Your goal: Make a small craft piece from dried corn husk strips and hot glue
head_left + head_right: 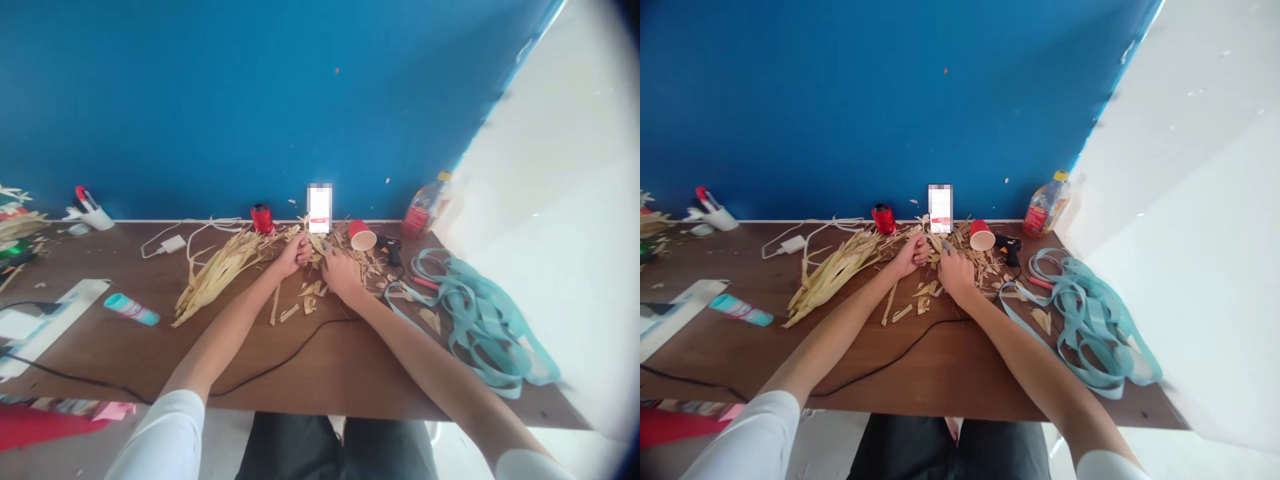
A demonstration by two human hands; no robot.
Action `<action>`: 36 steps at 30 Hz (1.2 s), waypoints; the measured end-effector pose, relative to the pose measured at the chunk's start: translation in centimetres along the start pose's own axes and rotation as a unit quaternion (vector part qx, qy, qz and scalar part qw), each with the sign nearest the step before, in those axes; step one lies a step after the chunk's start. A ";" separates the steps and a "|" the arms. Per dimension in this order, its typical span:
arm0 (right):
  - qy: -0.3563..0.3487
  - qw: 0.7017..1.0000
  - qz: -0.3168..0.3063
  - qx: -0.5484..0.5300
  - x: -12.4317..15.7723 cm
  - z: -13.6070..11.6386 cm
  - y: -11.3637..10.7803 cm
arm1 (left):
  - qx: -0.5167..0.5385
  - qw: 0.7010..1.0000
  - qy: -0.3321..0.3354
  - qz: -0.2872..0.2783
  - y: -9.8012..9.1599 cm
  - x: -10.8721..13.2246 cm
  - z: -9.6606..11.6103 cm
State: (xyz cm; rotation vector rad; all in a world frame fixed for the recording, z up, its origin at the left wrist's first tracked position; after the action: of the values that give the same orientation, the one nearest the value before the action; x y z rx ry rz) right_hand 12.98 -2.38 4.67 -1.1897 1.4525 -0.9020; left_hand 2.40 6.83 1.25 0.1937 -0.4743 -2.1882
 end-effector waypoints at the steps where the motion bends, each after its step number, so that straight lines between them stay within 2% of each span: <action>1: -0.007 1.000 -0.002 -0.010 0.1 -0.1 0.2 | -0.020 1.000 0.004 -0.002 0.1 0.0 -0.1; 6: -0.018 0.998 0.004 -0.060 0.4 -0.4 1.0 | -0.128 0.992 0.012 -0.005 0.7 0.1 -0.8; 12: 0.007 0.991 0.041 -0.125 0.2 0.3 1.1 | -0.151 0.988 -0.011 0.000 1.2 0.2 -1.2; 17: 0.023 0.983 0.086 -0.162 -0.1 1.1 1.1 | -0.184 0.982 -0.012 -0.031 1.4 0.3 -1.2; 23: 0.003 0.988 0.074 -0.136 0.1 0.8 1.2 | -0.226 0.972 0.006 -0.065 1.2 0.4 -1.4; 29: 0.001 0.991 0.071 -0.109 0.3 0.7 1.2 | -0.259 0.963 0.031 -0.067 1.1 0.5 -1.1; 36: 0.007 0.995 0.062 -0.075 0.0 1.1 1.8 | -0.326 0.943 0.030 -0.065 1.2 0.6 -1.0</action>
State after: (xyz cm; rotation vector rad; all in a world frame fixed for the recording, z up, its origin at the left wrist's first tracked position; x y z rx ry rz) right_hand 13.69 -1.87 2.77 -1.1893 1.6091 -0.7289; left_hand 3.24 5.42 0.82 -0.0738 0.3186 -2.3357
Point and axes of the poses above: each hand's wrist, its own x-axis away from the middle knuckle, its own y-axis out of the palm, z = x × y, the point moved 5 cm from there along -x, towards the middle knuckle, and after that the axes turned 8 degrees about -x, right-handed, at the moved point
